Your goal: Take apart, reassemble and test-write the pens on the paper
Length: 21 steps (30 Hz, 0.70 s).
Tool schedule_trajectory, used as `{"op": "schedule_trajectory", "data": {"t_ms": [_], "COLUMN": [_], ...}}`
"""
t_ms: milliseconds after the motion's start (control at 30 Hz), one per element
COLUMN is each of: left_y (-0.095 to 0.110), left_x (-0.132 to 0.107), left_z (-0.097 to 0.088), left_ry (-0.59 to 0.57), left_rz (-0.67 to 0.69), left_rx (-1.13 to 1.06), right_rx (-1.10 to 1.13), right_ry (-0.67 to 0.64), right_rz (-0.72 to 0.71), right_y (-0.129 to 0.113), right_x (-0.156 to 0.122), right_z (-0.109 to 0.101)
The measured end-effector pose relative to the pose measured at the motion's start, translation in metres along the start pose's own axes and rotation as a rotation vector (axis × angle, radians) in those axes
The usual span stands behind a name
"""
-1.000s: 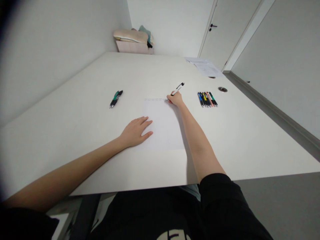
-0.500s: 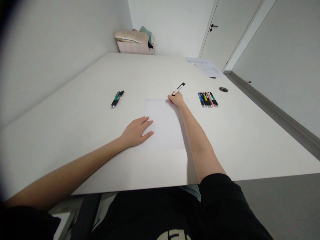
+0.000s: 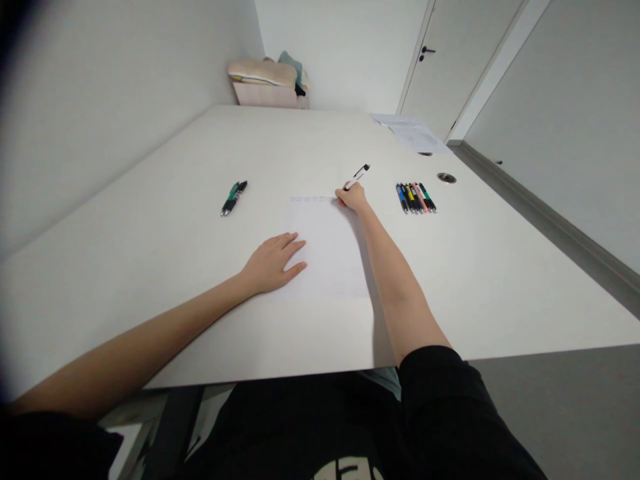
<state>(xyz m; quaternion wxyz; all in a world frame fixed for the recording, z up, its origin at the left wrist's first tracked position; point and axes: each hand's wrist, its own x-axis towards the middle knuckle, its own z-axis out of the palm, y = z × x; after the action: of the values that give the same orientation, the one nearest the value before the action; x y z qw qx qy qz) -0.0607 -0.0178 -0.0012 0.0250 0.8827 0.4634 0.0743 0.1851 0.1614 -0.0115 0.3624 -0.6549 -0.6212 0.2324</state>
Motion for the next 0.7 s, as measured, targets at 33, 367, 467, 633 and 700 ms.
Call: {"op": "schedule_trajectory", "data": {"t_ms": [33, 367, 467, 633, 700], "left_y": [-0.0003, 0.0008, 0.0006, -0.0003, -0.0006], "left_x": [-0.0001, -0.0002, -0.0007, -0.001, -0.0007], "left_z": [0.0004, -0.0018, -0.0022, -0.0007, 0.0], "left_ry": [0.001, 0.002, -0.006, 0.002, 0.006], "left_rz": [0.0, -0.003, -0.001, 0.005, 0.006], "left_rx": [-0.002, 0.006, 0.004, -0.001, 0.003], "right_rx": [0.003, 0.019, 0.026, 0.021, 0.018], "right_ry": [-0.006, 0.006, 0.006, 0.001, -0.004], "right_rz": [0.001, -0.001, 0.004, 0.012, 0.013], "right_y": [0.0005, 0.0005, 0.0009, 0.0012, 0.0013], "right_x": [0.0003, -0.0004, -0.0005, 0.0, 0.0007], "right_z": [0.0, 0.0007, 0.0008, 0.0008, 0.0011]}}
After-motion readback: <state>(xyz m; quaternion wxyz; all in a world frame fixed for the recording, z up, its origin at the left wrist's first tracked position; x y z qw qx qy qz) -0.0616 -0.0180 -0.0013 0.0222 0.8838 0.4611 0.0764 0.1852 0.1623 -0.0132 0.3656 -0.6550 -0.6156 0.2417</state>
